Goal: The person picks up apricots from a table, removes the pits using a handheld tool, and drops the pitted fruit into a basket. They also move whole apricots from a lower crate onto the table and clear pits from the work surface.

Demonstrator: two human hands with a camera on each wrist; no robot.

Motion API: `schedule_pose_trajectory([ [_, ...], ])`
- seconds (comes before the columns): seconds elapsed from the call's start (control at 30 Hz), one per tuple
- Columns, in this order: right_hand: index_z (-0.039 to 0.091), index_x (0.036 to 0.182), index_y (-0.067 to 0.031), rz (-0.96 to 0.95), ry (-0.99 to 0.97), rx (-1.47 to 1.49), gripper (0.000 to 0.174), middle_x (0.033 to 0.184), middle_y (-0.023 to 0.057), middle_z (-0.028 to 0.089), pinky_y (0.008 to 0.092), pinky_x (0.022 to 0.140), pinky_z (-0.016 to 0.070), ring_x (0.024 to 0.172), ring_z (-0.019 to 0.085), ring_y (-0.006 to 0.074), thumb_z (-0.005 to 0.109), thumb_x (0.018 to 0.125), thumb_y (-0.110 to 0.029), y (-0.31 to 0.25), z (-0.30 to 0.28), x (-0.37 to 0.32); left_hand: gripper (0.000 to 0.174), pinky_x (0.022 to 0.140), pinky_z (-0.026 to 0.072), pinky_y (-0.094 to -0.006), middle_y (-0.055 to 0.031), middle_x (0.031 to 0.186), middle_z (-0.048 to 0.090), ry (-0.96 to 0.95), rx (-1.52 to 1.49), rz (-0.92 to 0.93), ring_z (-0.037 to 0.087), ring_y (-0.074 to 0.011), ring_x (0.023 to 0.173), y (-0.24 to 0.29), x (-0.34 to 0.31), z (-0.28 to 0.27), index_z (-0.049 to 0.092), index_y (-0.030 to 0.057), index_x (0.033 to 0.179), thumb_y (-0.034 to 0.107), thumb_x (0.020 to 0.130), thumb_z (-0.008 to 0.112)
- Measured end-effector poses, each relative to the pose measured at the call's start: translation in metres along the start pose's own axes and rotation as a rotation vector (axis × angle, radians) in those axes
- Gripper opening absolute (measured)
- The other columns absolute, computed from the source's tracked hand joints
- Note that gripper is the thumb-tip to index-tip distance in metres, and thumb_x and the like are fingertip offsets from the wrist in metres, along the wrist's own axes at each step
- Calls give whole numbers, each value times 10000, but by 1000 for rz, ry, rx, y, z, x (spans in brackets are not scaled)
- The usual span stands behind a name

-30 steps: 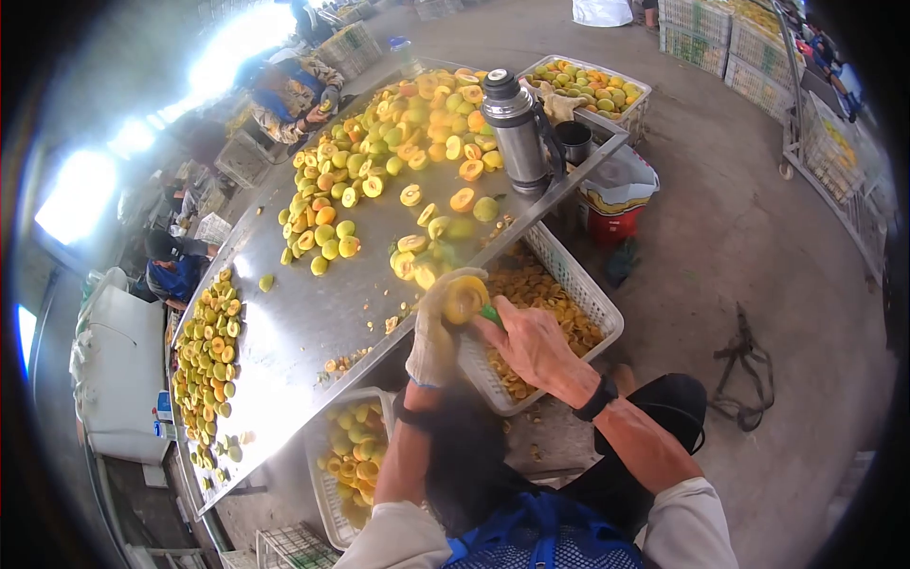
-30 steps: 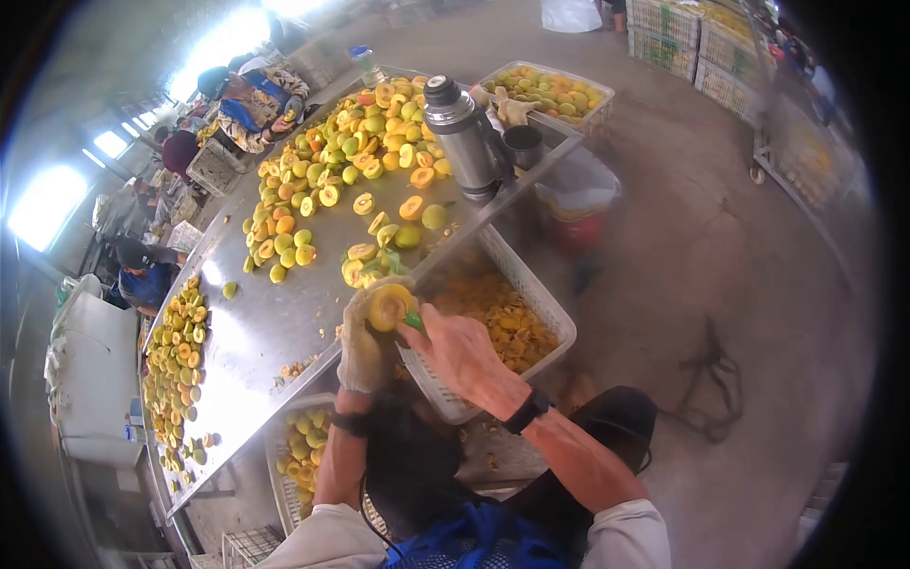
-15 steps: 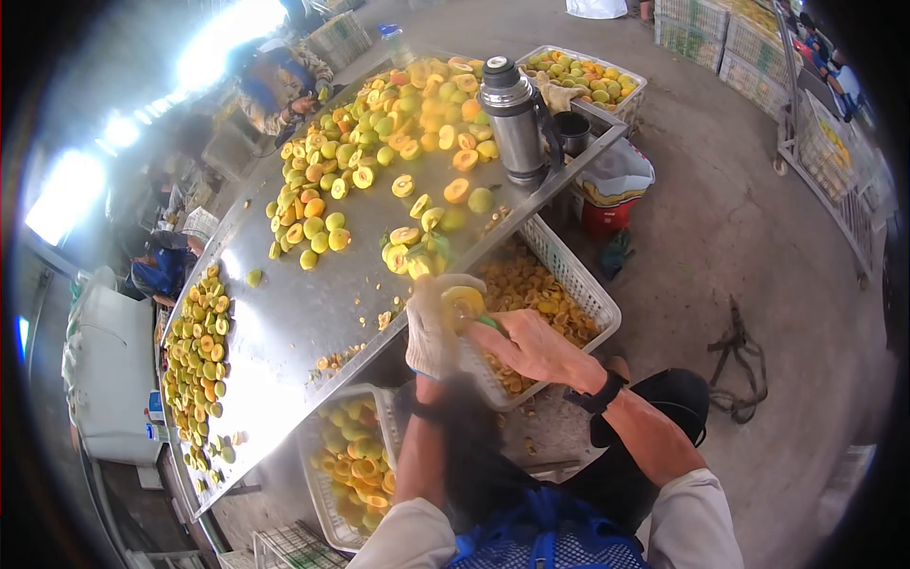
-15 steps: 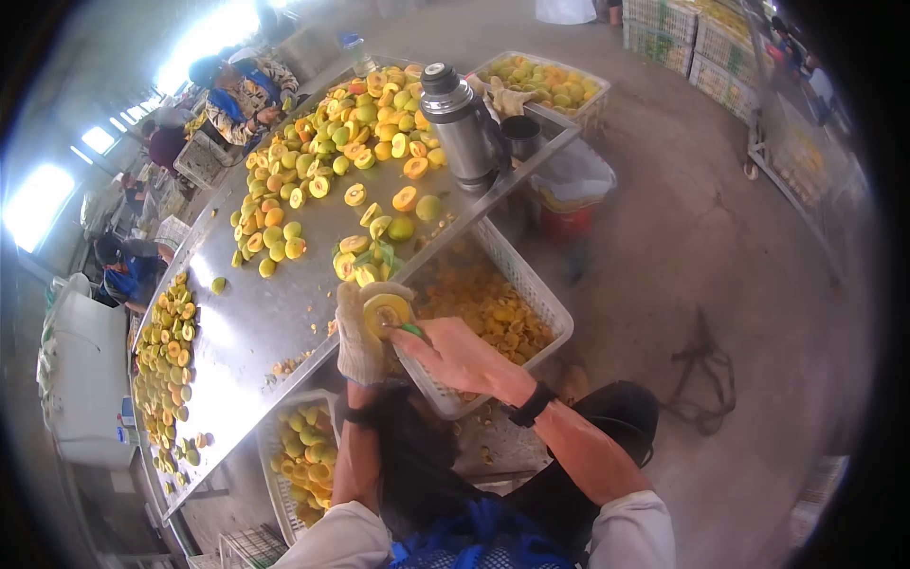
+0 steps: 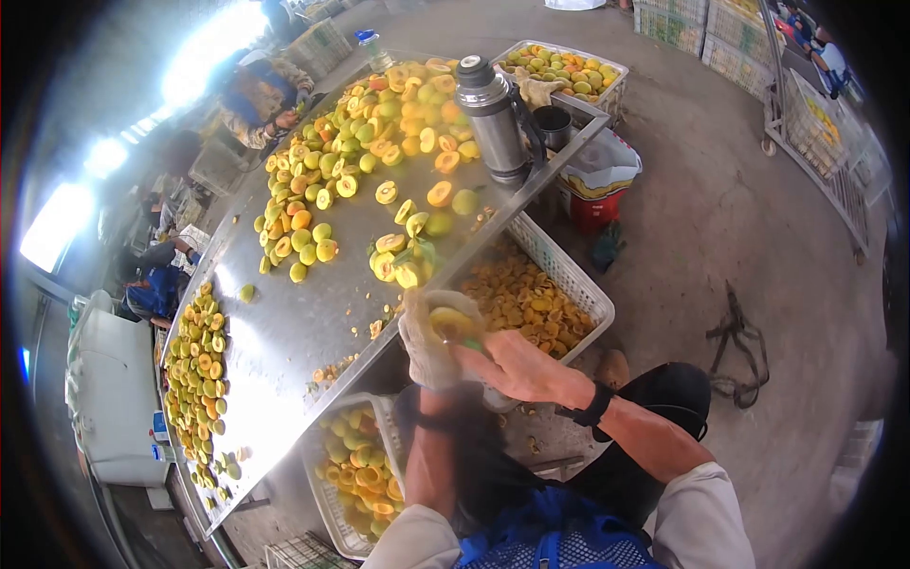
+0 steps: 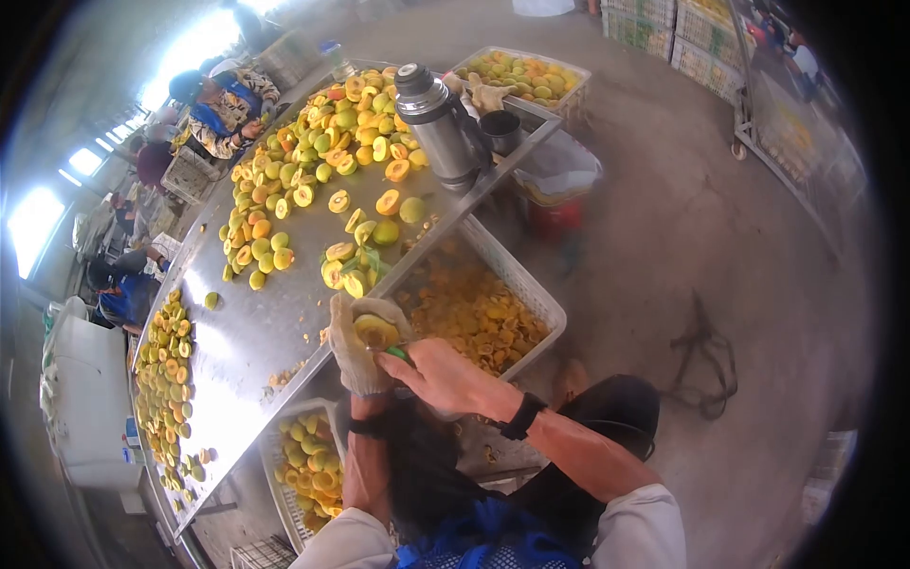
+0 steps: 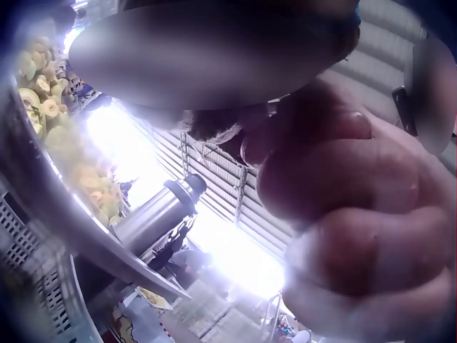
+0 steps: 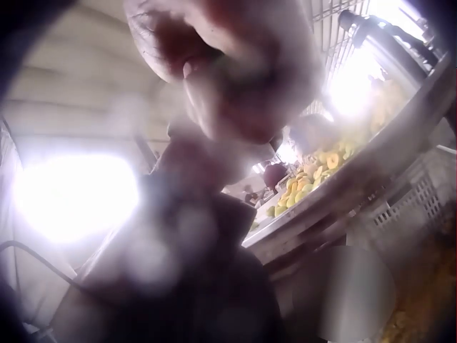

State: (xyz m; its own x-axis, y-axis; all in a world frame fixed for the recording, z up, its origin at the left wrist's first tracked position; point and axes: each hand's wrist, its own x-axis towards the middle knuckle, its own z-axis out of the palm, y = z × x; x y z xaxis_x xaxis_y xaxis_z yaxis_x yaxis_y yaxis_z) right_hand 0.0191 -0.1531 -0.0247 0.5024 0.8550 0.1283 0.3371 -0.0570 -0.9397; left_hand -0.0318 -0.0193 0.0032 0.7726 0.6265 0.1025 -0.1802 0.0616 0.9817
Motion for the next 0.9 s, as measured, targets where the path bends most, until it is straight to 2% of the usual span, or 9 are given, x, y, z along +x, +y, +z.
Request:
schedule_pose_trajectory([
  [0.1, 678, 975, 15, 130, -134, 289, 452, 602, 61, 553, 355, 478, 400, 495, 520, 197, 575, 1113, -402, -3, -7, 0, 735, 574, 489, -297, -126, 718, 665, -98, -61, -116, 614, -198, 605, 2, 3, -3, 659, 10, 774, 560, 1142, 339],
  [0.2, 503, 727, -91, 609, -424, 864, 587, 585, -63, 379, 263, 418, 268, 452, 386, 68, 529, 1117, -528, -20, -27, 1, 707, 534, 474, -287, -118, 712, 659, -114, -236, -158, 602, -191, 575, -4, 6, -2, 656, 20, 776, 564, 1134, 380],
  [0.37, 354, 682, -165, 512, -476, 904, 617, 590, -78, 305, 236, 411, 237, 453, 295, 46, 492, 1115, -584, -26, -11, -4, 600, 522, 470, -274, -90, 754, 672, -112, -810, -493, 598, -174, 582, -38, 30, -28, 690, 58, 937, 567, 1125, 434],
  [0.53, 516, 755, -40, 196, -87, 359, 611, 607, -4, 460, 350, 519, 430, 541, 501, 138, 543, 1105, -540, -17, -2, 2, 602, 604, 493, -262, -62, 854, 707, 315, -144, -72, 624, -142, 676, 21, 12, -35, 714, 56, 1084, 570, 1134, 406],
  [0.57, 581, 822, 32, 92, 60, 164, 569, 626, 122, 582, 455, 644, 489, 623, 639, 304, 587, 1088, -471, -12, -7, 4, 614, 615, 498, -267, -67, 857, 715, 331, -28, -81, 626, -142, 679, 37, 5, -56, 715, 51, 1090, 574, 1136, 396],
  [0.7, 646, 893, 47, 111, 186, -234, 486, 784, 306, 657, 587, 730, 490, 823, 633, 543, 633, 1058, -411, -6, -24, 9, 639, 588, 484, -271, -78, 827, 726, 486, 515, 71, 631, -135, 676, 85, -53, -151, 717, 16, 1052, 560, 1136, 392],
  [0.77, 639, 898, 43, 93, 186, -257, 480, 766, 296, 658, 589, 728, 491, 807, 642, 534, 632, 1060, -409, -16, -27, 10, 440, 806, 543, -390, -115, 879, 735, 442, 847, -57, 674, -237, 809, 84, -72, -214, 738, 39, 980, 391, 1093, 498],
  [0.87, 598, 843, 31, -12, 249, -290, 426, 686, 263, 609, 557, 647, 447, 694, 614, 487, 667, 1057, -332, -12, -22, 10, 321, 833, 534, -456, -163, 997, 750, 101, 1856, -16, 682, -347, 864, 65, -95, -287, 756, 63, 963, 289, 1042, 542],
  [0.9, 580, 814, 25, -62, 281, -303, 413, 650, 249, 585, 540, 607, 424, 642, 597, 466, 685, 1055, -293, -9, -20, 11, 275, 873, 526, -483, -177, 1095, 739, 229, 1746, -109, 676, -399, 963, 64, -95, -285, 764, 76, 997, 241, 1018, 545],
])
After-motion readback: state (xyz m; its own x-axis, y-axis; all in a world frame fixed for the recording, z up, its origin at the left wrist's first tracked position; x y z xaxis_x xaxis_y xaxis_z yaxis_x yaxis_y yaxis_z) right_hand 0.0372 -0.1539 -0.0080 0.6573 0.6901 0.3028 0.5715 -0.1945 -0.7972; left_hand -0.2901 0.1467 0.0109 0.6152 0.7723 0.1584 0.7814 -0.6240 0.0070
